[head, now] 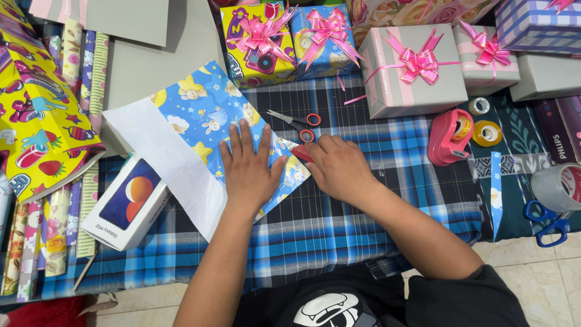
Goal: The person wraps a small rectangular box with patterned wrapping paper. They position the box, fold the paper around it, and use scissors and a utility knife to trim the paper. The person then folds the edges and secures them with tape.
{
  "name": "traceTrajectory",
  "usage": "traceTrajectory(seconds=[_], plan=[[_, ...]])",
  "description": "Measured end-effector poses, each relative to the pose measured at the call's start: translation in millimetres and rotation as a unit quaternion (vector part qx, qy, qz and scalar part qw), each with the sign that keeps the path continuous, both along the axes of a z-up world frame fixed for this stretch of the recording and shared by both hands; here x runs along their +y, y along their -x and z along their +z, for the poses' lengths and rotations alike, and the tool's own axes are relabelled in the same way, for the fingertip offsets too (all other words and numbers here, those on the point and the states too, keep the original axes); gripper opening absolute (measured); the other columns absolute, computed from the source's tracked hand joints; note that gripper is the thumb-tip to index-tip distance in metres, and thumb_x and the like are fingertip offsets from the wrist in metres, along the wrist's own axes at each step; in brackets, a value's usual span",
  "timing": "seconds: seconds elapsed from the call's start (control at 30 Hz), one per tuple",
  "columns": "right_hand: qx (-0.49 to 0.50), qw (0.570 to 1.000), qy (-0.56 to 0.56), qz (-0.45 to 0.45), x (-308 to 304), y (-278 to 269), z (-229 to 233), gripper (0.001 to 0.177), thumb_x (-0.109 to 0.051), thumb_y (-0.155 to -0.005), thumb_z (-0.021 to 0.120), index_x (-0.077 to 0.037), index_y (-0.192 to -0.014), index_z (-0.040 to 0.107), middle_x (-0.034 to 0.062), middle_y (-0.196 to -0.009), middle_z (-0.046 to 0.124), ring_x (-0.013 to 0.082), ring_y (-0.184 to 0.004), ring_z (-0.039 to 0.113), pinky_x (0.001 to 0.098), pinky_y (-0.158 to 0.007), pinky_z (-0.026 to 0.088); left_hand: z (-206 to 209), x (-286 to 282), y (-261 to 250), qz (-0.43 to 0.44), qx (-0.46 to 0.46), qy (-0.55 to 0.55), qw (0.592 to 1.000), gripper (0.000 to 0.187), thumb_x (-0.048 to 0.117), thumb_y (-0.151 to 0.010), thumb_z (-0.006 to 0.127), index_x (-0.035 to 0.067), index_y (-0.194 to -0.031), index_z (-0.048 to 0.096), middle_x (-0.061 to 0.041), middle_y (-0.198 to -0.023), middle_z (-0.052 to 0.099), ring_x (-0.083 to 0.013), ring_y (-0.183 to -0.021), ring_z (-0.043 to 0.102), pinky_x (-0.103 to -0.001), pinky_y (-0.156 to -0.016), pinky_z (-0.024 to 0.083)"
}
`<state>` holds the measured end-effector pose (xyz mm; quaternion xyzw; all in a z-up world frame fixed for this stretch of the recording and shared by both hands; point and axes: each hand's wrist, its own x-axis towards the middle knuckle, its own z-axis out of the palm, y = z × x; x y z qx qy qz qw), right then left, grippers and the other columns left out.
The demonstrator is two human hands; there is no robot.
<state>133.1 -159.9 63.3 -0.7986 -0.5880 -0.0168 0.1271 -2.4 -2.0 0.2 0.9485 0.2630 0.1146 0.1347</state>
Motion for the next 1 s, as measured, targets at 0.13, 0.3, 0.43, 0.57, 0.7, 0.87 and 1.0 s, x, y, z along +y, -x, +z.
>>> traceTrajectory(seconds=[0.13,0.3,0.43,0.57,0.7,0.87,1.0], plan=[[0.002,1.000,-0.023,0.004,2,1,-1,0.044,-0.025,-0.082,0.076,-0.003,-0.119,0.066,0.0111,-0.102,0.063,0.0295,-0.095,0.065,0.0449,-0.074,0.052,0,-3,2,-0.003,-0.004,-0.010,1.000,0.074,0.056,-0.096,0.054,0.016,-0.157,0.042,-0.031,-0.163,0.025,-0.0504,-0.152,0.017,-0.067,-0.119,0.011],[0.016,1.000,-0.004,-0.001,-7,5,2,0.044,-0.027,-0.083,0.076,-0.003,-0.118,0.066,0.0106,-0.097,0.062,0.0286,-0.089,0.065,0.0451,-0.072,0.051,-1,-12,7,-0.007,-0.009,-0.014,1.000,0.074,0.057,-0.095,0.054,0.017,-0.156,0.042,-0.031,-0.162,0.026,-0.0503,-0.152,0.018,-0.067,-0.118,0.013],[0.009,1.000,0.003,0.004,-17,8,4,0.042,-0.025,-0.083,0.075,-0.004,-0.118,0.067,0.0096,-0.095,0.062,0.0275,-0.088,0.065,0.0439,-0.070,0.051,-3,-23,12,-0.010,-0.011,-0.020,1.000,0.078,0.058,-0.095,0.056,0.012,-0.156,0.041,-0.031,-0.161,0.027,-0.0499,-0.151,0.019,-0.067,-0.118,0.013],[0.001,1.000,-0.013,0.002,-13,12,-1,0.044,-0.025,-0.082,0.075,-0.003,-0.119,0.066,0.0096,-0.095,0.062,0.0267,-0.089,0.065,0.0433,-0.071,0.051,-4,-26,13,-0.001,-0.007,-0.017,1.000,0.086,0.058,-0.093,0.058,0.003,-0.156,0.039,-0.031,-0.162,0.028,-0.0489,-0.152,0.019,-0.066,-0.119,0.013],[-0.009,1.000,-0.008,-0.001,-11,14,0,0.042,-0.025,-0.084,0.074,-0.004,-0.120,0.066,0.0092,-0.096,0.062,0.0264,-0.089,0.065,0.0441,-0.071,0.051,-2,-26,13,0.000,-0.004,-0.016,1.000,0.087,0.059,-0.092,0.058,0.003,-0.155,0.038,-0.030,-0.161,0.028,-0.0479,-0.152,0.019,-0.066,-0.119,0.013],[-0.011,1.000,-0.019,0.003,-8,14,-3,0.045,-0.025,-0.083,0.074,-0.002,-0.121,0.065,0.0105,-0.099,0.063,0.0268,-0.091,0.065,0.0438,-0.071,0.052,-5,-26,14,-0.001,-0.003,-0.013,1.000,0.086,0.059,-0.093,0.057,0.003,-0.156,0.038,-0.029,-0.162,0.026,-0.0480,-0.152,0.017,-0.066,-0.119,0.012],[-0.018,0.999,-0.035,0.006,-2,14,-2,0.044,-0.024,-0.083,0.074,-0.002,-0.120,0.065,0.0109,-0.103,0.064,0.0271,-0.092,0.065,0.0440,-0.070,0.051,-4,-25,13,0.001,-0.001,-0.013,1.000,0.086,0.059,-0.093,0.057,0.004,-0.156,0.037,-0.029,-0.162,0.026,-0.0473,-0.153,0.017,-0.065,-0.119,0.011]])
